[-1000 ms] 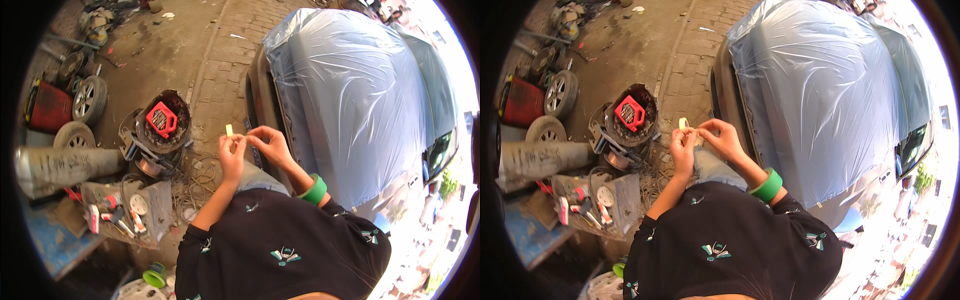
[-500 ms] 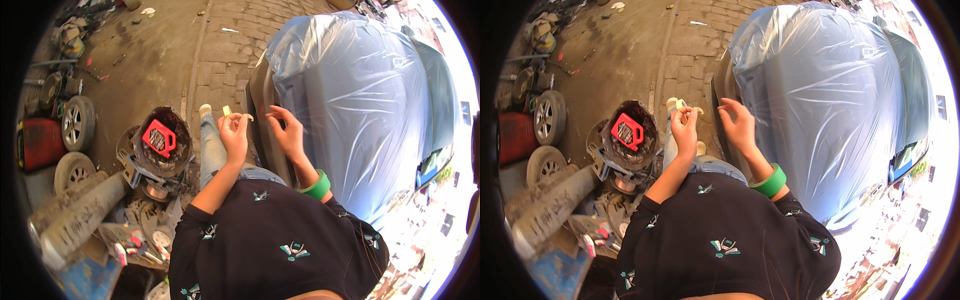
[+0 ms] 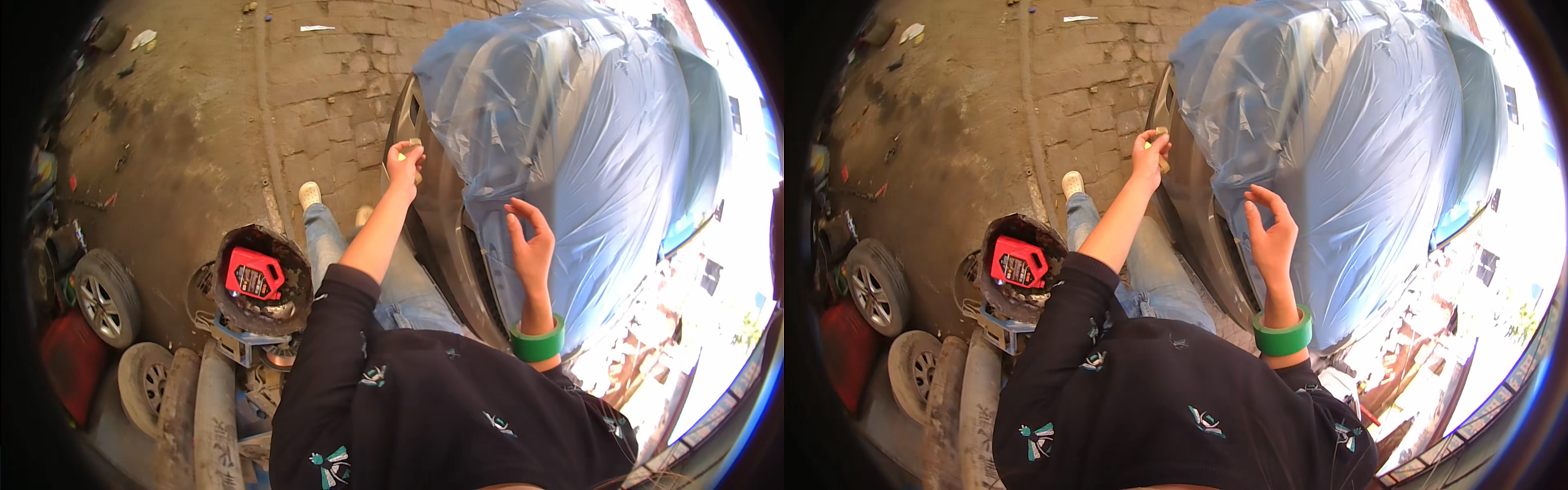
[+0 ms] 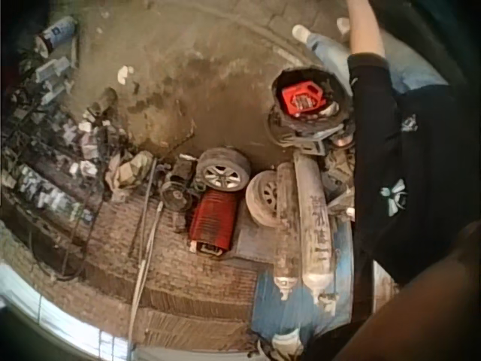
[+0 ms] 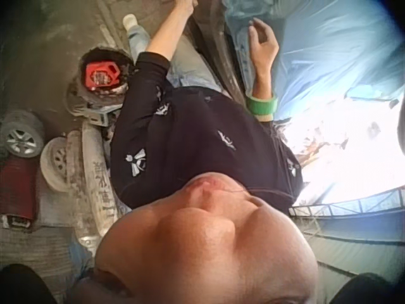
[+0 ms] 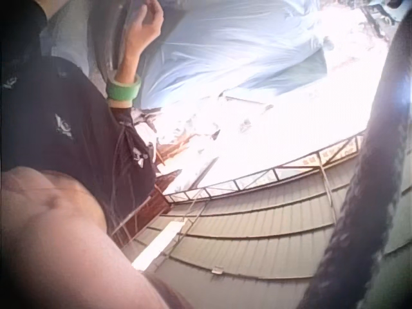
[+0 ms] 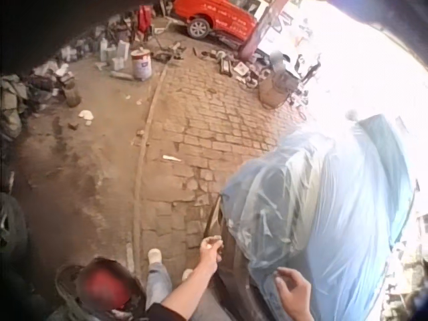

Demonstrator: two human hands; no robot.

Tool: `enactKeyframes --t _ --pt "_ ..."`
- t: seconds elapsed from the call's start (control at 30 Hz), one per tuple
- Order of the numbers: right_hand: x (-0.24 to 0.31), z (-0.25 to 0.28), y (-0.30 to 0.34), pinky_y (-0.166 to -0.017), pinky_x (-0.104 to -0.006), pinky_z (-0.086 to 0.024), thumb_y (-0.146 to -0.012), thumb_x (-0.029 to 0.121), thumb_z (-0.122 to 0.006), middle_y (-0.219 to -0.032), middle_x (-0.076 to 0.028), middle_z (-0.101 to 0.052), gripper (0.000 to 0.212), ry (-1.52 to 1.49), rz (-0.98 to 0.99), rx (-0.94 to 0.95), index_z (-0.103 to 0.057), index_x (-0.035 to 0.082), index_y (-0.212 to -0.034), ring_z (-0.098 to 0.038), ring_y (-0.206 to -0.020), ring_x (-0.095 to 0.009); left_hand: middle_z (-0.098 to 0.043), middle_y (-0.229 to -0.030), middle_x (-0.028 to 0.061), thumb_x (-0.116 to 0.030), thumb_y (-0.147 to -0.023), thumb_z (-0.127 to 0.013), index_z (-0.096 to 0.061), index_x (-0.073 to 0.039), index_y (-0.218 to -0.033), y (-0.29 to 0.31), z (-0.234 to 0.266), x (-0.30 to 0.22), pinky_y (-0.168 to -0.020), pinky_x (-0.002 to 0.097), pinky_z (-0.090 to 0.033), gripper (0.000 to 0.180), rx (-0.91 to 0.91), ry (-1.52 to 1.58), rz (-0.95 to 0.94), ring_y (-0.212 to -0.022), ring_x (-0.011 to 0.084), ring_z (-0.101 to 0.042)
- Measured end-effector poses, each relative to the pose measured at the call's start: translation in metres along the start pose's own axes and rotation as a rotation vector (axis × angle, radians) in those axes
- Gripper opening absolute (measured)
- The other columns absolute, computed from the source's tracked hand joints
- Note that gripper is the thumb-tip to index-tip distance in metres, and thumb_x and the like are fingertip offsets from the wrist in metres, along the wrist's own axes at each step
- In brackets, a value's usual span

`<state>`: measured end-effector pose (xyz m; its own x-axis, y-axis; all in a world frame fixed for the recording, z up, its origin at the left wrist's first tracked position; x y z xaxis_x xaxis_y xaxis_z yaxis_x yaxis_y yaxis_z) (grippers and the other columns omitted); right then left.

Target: The person secures a large blue plastic sheet over the hood and front fender of a car using masking tape. They repeatedly tear off strips of tape and press them onto the plastic to hold it in place, working around the vehicle's contours.

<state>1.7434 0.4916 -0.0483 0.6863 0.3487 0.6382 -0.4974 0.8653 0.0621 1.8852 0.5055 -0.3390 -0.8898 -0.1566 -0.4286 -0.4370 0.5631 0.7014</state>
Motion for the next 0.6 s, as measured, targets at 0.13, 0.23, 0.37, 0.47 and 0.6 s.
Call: enactKeyframes --t 0.13,0.23,0.37,0.47,0.6 --pt "0.009 -0.014 -0.025 -0.093 -0.0314 -0.047 -0.088 0.004 -0.067 -0.101 -0.01 -0.072 0.027 0.101 -0.035 -0.011 -0.067 0.001 -0.115 -0.067 -0.099 -0.019 -0.063 -0.092 0.0022 -0.019 -0.077 -0.084 -0.045 -0.015 -0.121 -0.046 -0.021 0.012 -0.059 0.0283 -0.042 0.059 -0.079 -0.16 0.106 -0.074 0.0116 -0.06" --pt "0.014 -0.023 -0.044 -0.093 -0.0312 -0.047 -0.087 0.003 -0.068 -0.101 -0.01 -0.072 0.028 0.102 -0.055 0.025 -0.067 0.001 -0.115 -0.067 -0.098 -0.019 -0.062 -0.09 0.0028 -0.02 -0.074 -0.086 -0.043 -0.011 -0.121 -0.083 -0.026 0.026 -0.059 0.0281 -0.042 0.065 -0.157 -0.173 0.126 -0.071 0.0118 -0.057" --pt "0.01 -0.03 -0.077 -0.092 -0.0306 -0.047 -0.086 0.002 -0.068 -0.101 -0.009 -0.072 0.029 0.082 -0.046 0.059 -0.067 0.002 -0.115 -0.067 -0.098 -0.019 -0.061 -0.085 0.0037 -0.015 -0.072 -0.087 -0.045 -0.008 -0.119 -0.118 -0.039 0.032 -0.053 0.0267 -0.042 0.064 -0.167 -0.18 0.083 -0.064 0.0114 -0.055" --pt "0.012 -0.035 -0.098 -0.091 -0.031 -0.047 -0.084 0.0 -0.068 -0.101 -0.009 -0.072 0.031 0.057 -0.022 0.082 -0.067 0.002 -0.115 -0.067 -0.096 -0.019 -0.061 -0.08 0.0035 -0.008 -0.073 -0.085 -0.048 -0.006 -0.117 -0.141 -0.023 0.033 -0.048 0.0258 -0.042 0.057 -0.17 -0.204 -0.001 -0.058 0.0106 -0.053" --pt "0.01 -0.042 -0.129 -0.092 -0.0327 -0.047 -0.082 -0.001 -0.069 -0.102 -0.01 -0.071 0.034 0.05 -0.005 0.095 -0.066 0.003 -0.116 -0.066 -0.099 -0.022 -0.065 -0.087 0.0054 -0.007 -0.075 -0.083 -0.047 -0.007 -0.117 -0.147 -0.012 0.017 -0.051 0.0258 -0.044 0.055 -0.168 -0.203 0.039 -0.062 0.0107 -0.055"
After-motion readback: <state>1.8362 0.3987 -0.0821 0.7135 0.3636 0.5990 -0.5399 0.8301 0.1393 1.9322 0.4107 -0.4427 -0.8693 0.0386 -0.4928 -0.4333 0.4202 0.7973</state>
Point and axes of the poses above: each hand's wrist, its own y-axis away from the middle knuckle, its own z-axis out of the back of the hand, x = y × z, the point moved 2 cm from there along -y, towards the middle knuckle
